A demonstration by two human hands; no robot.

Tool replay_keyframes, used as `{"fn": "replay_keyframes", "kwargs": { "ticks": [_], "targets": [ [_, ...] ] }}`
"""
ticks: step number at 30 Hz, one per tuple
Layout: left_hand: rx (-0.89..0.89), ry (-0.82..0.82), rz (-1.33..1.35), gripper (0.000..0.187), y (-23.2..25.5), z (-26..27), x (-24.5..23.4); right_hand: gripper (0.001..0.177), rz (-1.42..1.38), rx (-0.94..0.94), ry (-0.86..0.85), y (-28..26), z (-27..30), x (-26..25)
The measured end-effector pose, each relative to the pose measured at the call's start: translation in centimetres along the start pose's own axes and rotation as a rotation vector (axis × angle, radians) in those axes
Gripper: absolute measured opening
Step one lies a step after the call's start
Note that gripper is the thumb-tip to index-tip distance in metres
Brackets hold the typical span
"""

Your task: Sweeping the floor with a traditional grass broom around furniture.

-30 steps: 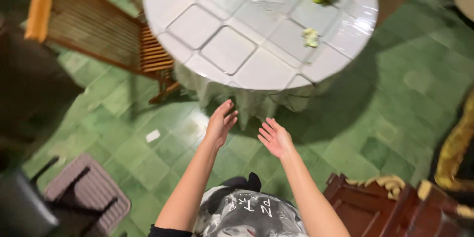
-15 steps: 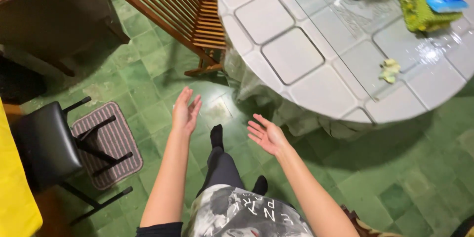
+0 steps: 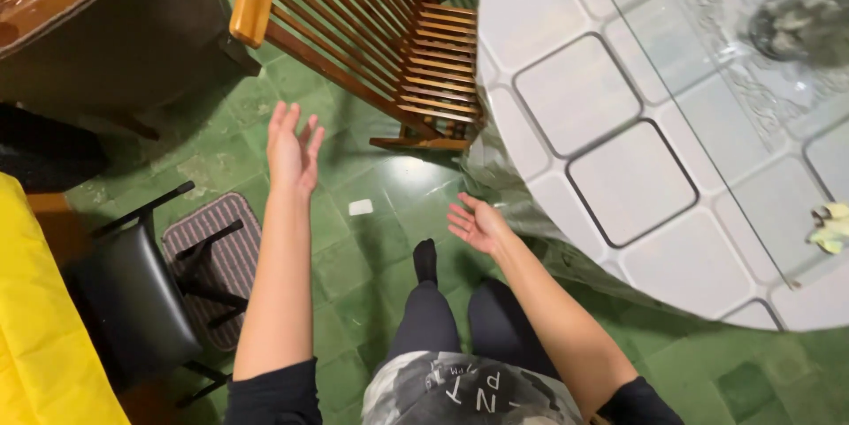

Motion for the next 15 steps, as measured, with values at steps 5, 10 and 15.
{"fn": "replay_keyframes", "kwargs": {
  "ticks": [5,10,15],
  "targets": [
    [0.036,0.138,-0.171,0.098,2.9,-8.8,0.3,0.056,0.005,-0.015,0.044,-4.6,-11.1,1.3],
    [0.01,0.217,-0.301,0.115,1.8,-15.1,0.5,0.059,-0.114,0.01,0.179,-7.2,-24.8,-1.2],
    [-0.004,0.254,-0.4,0.11,0.8,-19.1,2.4,0.032,-0.27,-0.045,0.025,-9.1,-41.7,-6.1]
  ]
}}
Point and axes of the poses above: each hand's wrist, its own z-axis away from the middle knuckle, its own x-axis out of the palm, y = z × x, the point moved 4 cm from there along -z, towards the middle knuckle, and after that the axes turned 11 degrees about -z, right-handed, at the moved point
